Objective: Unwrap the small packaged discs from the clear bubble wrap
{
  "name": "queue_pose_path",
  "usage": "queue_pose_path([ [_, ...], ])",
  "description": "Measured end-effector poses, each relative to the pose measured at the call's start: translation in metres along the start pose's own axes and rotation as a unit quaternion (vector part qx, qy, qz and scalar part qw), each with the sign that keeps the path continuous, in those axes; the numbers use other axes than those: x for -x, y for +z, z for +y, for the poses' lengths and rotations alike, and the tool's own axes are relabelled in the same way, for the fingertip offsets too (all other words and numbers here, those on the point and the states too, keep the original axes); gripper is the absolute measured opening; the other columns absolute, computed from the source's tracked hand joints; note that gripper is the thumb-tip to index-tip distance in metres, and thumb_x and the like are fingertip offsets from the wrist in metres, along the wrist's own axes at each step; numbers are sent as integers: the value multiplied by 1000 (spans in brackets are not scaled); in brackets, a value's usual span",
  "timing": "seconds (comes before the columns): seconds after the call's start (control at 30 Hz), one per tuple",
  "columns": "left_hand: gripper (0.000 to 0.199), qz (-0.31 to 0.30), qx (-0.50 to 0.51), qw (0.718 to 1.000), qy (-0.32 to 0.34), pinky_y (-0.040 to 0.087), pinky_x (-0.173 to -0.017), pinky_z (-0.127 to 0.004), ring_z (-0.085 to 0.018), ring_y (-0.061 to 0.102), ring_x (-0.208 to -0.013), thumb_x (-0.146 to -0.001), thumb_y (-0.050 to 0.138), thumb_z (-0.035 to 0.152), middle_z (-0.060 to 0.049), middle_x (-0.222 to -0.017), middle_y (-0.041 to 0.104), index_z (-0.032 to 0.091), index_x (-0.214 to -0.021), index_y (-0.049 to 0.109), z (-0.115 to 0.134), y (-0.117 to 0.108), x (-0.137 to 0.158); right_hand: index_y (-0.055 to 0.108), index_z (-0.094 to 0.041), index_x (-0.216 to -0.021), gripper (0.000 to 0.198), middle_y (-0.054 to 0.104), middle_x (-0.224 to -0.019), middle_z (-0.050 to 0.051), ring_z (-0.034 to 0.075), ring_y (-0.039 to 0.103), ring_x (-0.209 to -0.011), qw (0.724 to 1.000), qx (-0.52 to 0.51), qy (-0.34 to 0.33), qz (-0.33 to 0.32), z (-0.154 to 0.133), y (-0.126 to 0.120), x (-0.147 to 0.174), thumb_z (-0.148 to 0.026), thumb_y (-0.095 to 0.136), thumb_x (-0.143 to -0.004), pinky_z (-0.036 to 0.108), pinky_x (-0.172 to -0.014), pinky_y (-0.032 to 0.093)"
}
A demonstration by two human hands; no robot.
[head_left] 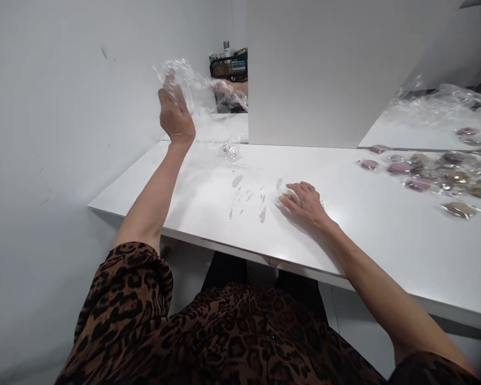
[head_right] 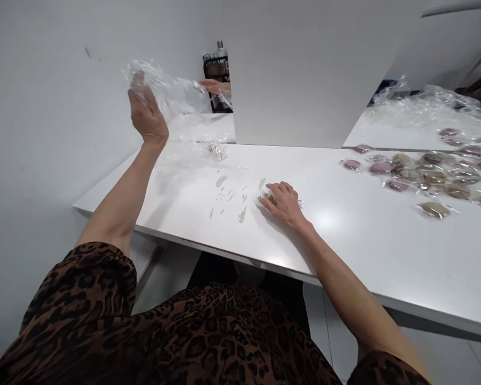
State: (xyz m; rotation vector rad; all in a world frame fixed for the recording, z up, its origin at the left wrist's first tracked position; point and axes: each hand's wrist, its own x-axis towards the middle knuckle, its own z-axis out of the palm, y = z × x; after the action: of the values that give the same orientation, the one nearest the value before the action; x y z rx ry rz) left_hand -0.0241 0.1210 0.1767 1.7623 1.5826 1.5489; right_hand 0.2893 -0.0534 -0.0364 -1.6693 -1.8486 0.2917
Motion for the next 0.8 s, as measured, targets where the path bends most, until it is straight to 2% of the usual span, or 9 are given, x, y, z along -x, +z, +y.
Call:
queue_pose_path([
  [0.07,68,-48,-179,978,91,33,-117,-40,-27,36,-141,-105,27,64,-10,-153,40,17,-155,34,-33,9,0,62,-24,-137,57,62,-138,16,43,37,-146,999,28,-29,-11,1,0,2,-59,50,-94,64,-115,32],
  [0.13,82,-182,-324,917,146,30,-118,-50,-38,32,-146,-98,43,71,-15,-164,29,18,-160,34,-68,28,9,60,-25,-140,57,61,-140,15,42,36,-148,997,57,-52,-31,1,-2,4,-60,49,-95,63,-117,31],
  [0.2,88,-307,-407,844,166,26,-118,-59,-45,29,-149,-92,54,69,-17,-169,25,23,-163,32,-101,50,20,58,-27,-143,58,60,-143,13,42,36,-148,994,82,-59,-51,3,-4,7,-60,49,-96,63,-116,32],
  [0.27,78,-358,-441,806,165,24,-118,-62,-46,31,-149,-95,51,59,-19,-169,27,23,-162,36,-129,66,26,56,-28,-144,58,60,-143,12,42,37,-148,992,97,-55,-66,7,-6,8,-60,49,-96,63,-115,34],
  [0.47,60,-238,-472,849,-3,24,-118,-65,-43,34,-151,-100,35,34,-28,-161,41,6,-151,48,-190,53,-24,60,-34,-139,48,65,-137,9,40,44,-144,991,108,-48,-62,18,-5,9,-57,47,-99,60,-111,39],
  [0.57,76,-130,-465,856,-183,24,-119,-67,-45,28,-155,-95,44,31,-35,-166,27,-6,-159,26,-205,33,-61,63,-35,-136,43,66,-136,9,40,46,-143,990,118,-50,-56,18,-4,10,-53,47,-100,60,-110,41],
  [0.63,91,-68,-438,865,-235,16,-123,-68,-45,15,-160,-92,50,31,-35,-170,11,-8,-163,7,-203,30,-71,63,-36,-138,44,65,-137,10,41,46,-143,989,122,-50,-61,18,-5,10,-53,47,-100,62,-108,41],
  [0.73,92,-32,-399,909,-115,0,-127,-66,-40,-3,-164,-92,50,29,-25,-175,-3,1,-167,5,-181,50,-55,58,-39,-144,51,63,-141,10,42,45,-143,988,124,-60,-75,18,-9,11,-58,50,-98,64,-108,41],
  [0.8,84,-78,-364,928,13,-3,-128,-64,-36,-3,-164,-94,47,31,-17,-177,5,10,-168,14,-164,76,-34,57,-39,-146,55,62,-143,10,43,45,-143,986,132,-67,-80,16,-12,12,-61,52,-95,64,-107,42],
])
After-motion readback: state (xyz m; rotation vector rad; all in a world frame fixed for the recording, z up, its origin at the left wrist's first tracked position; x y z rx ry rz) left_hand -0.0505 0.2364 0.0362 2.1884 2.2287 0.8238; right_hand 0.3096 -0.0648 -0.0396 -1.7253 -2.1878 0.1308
